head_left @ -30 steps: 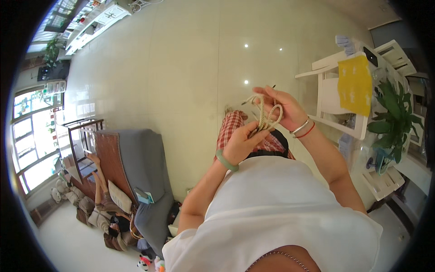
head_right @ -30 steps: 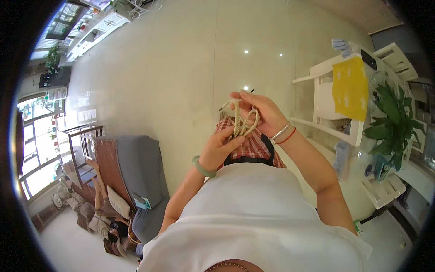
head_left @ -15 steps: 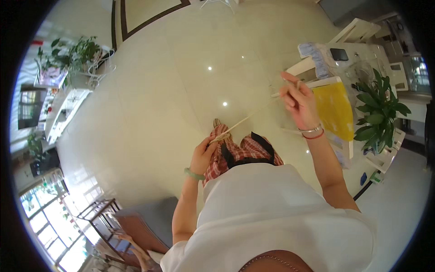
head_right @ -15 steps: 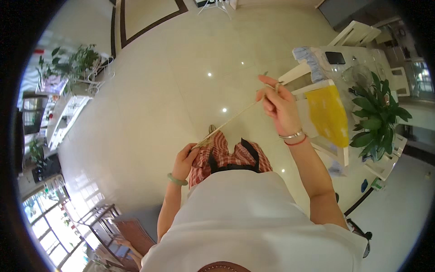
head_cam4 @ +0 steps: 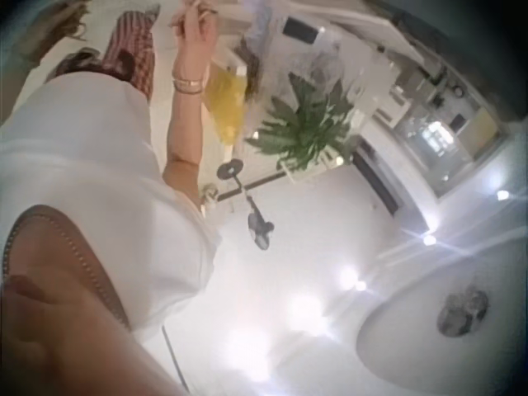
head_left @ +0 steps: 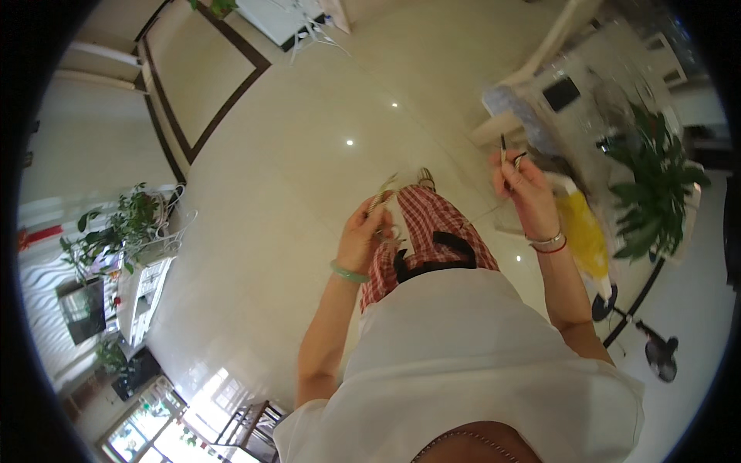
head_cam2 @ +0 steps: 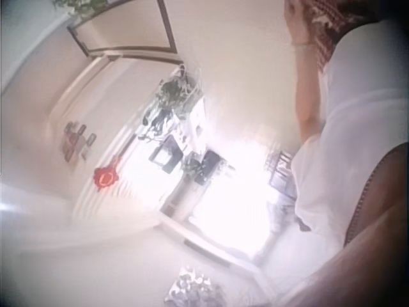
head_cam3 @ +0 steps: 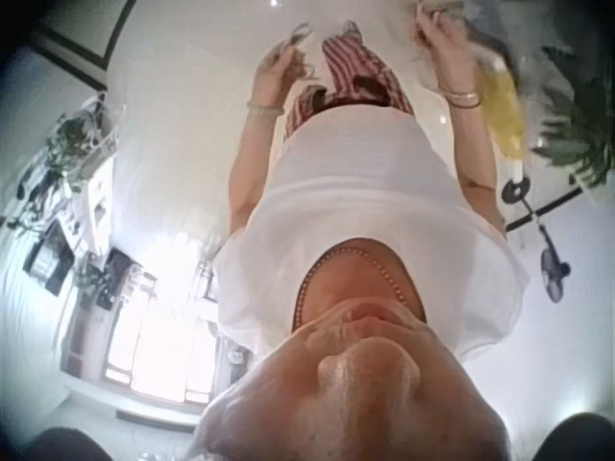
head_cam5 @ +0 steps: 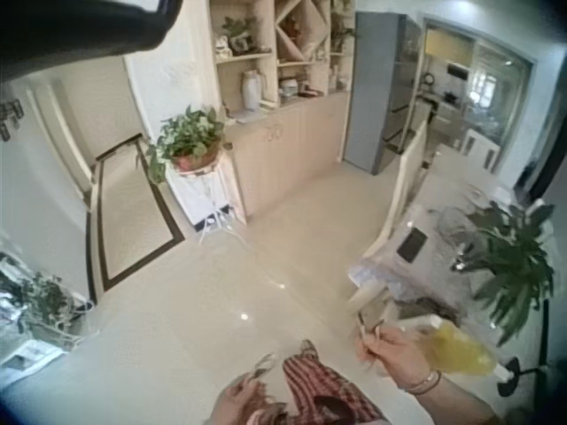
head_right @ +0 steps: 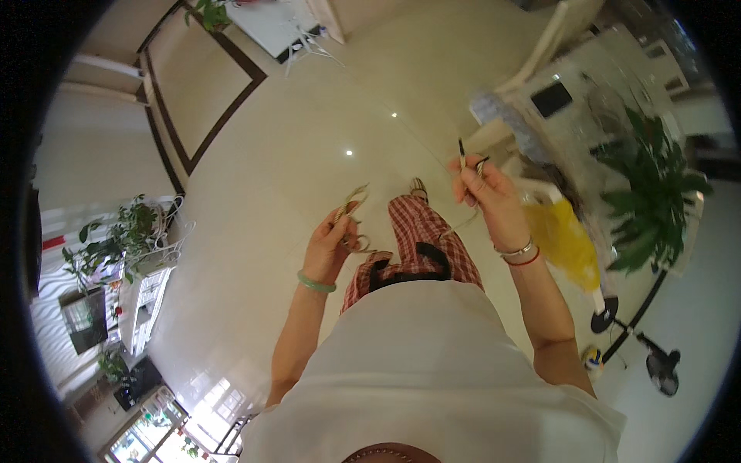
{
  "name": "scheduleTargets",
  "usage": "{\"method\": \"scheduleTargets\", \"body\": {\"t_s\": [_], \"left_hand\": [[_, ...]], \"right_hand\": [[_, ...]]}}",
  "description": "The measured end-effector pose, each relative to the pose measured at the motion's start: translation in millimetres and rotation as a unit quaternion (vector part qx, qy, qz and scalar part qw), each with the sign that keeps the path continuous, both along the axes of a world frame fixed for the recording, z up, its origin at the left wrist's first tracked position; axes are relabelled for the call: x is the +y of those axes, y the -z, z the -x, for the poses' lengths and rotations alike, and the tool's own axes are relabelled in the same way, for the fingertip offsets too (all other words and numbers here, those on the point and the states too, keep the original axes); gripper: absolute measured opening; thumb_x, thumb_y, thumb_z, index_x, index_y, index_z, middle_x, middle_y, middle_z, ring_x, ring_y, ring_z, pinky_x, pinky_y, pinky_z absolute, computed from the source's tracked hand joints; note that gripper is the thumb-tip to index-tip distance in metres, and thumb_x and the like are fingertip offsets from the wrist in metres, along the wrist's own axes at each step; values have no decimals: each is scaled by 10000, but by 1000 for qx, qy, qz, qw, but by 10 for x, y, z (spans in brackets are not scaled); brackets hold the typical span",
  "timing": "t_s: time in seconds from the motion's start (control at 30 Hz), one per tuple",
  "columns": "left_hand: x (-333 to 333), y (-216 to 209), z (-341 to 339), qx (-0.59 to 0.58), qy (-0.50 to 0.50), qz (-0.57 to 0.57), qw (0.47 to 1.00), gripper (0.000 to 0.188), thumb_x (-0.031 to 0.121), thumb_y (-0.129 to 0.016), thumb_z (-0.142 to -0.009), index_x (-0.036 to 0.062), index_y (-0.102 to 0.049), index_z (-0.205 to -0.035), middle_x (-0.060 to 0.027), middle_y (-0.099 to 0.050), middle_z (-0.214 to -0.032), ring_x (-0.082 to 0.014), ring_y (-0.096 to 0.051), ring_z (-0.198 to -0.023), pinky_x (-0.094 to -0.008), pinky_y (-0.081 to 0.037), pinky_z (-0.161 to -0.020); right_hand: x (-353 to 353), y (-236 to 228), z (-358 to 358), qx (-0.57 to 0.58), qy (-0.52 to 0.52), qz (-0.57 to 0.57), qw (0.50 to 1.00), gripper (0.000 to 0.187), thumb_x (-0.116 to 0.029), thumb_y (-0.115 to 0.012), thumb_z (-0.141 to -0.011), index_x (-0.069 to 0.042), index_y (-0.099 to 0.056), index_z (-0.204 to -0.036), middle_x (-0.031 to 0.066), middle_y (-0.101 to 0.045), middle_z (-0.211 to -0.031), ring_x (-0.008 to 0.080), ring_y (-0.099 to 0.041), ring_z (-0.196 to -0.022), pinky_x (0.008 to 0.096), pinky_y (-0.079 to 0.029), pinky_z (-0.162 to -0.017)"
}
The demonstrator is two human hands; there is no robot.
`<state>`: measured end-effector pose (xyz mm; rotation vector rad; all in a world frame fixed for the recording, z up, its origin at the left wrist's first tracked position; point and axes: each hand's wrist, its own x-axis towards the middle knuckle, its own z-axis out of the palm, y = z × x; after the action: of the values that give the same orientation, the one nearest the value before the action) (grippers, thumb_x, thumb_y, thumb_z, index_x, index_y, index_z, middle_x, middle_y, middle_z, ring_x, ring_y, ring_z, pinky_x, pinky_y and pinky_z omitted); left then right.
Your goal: The person sits on the floor and organizes various paper items, including red envelopes, colored paper, and a wallet. They fold red envelopes, sort through a plastic bag containing paper scraps, and place items into a drawer. The person also handles a green cable and a small black pouch before returning to sorting paper.
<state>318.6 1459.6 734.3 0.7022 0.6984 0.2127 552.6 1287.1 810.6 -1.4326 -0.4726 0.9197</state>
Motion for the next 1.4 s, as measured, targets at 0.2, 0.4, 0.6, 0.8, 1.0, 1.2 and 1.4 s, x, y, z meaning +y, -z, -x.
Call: {"method": "scheduleTargets", "body": {"t_s": [0.2, 0.4, 0.6, 0.8, 1.0, 1.2, 1.4], "left_hand": [[339, -771, -1320, -54, -13, -39, 998, 371, 156, -508, -989, 12, -478, -1329, -39, -595, -986, -101, -490, -753, -293, -441, -739], [755, -923, -2163, -61, -93, -70, 991, 377, 171, -487, -999, 8, -467, -1339, -69, -600, -1130, -95, -524, -763, -265, -457, -726], [1268, -890, -2557, -65, 4, -12, 998, 401, 348, -411, -1029, 33, -530, -1245, -7, -518, -839, -104, -471, -664, -255, -397, -616], [2166, -885, -2859, -61, 74, -60, 994, 315, 300, -462, -1019, 21, -584, -1101, 44, -394, -673, -65, -355, -572, -221, -337, -522], [3347, -980, -3288, -52, 107, -70, 990, 252, 258, -502, -1007, 27, -583, -1064, 51, -389, -662, -50, -358, -567, -214, -339, -510], [4304, -888, -3594, -55, 75, -36, 995, 252, 281, -492, -1013, 43, -552, -1067, 43, -399, -677, -55, -330, -547, -215, -318, -511], [4898, -1000, -3982, -115, 34, -11, 993, 261, 300, -480, -1014, 59, -553, -1082, 26, -407, -672, -63, -342, -549, -233, -341, -542]], "right_hand": [[850, -108, -689, -61, -69, -48, 995, 214, -196, -428, -1025, -4, -521, -1010, 23, -566, -703, 95, -538, -739, 239, -427, -818], [1547, -398, -1267, -32, -163, -71, 984, 177, -154, -393, -1031, -10, -496, -1031, 67, -629, -859, 114, -579, -785, 293, -456, -817], [2298, -454, -1617, -135, -180, -102, 969, 202, -158, -397, -1030, 19, -490, -1008, 63, -609, -843, 128, -584, -746, 251, -484, -719], [3239, -381, -2279, -151, -167, -95, 970, 231, -202, -448, -1017, -2, -528, -932, 55, -629, -804, 117, -571, -733, 258, -465, -721], [4357, -358, -2811, -89, -128, -84, 984, 234, -253, -505, -998, -32, -557, -941, 33, -658, -838, 89, -569, -752, 237, -445, -702], [5314, -402, -3296, -112, -51, -67, 990, 255, -264, -504, -995, -42, -619, -1048, 37, -670, -866, 78, -571, -752, 235, -458, -686], [6238, -574, -3734, -164, -86, -89, 979, 306, -275, -534, -979, -4, -668, -933, 45, -660, -809, 77, -575, -696, 232, -475, -647]]}}
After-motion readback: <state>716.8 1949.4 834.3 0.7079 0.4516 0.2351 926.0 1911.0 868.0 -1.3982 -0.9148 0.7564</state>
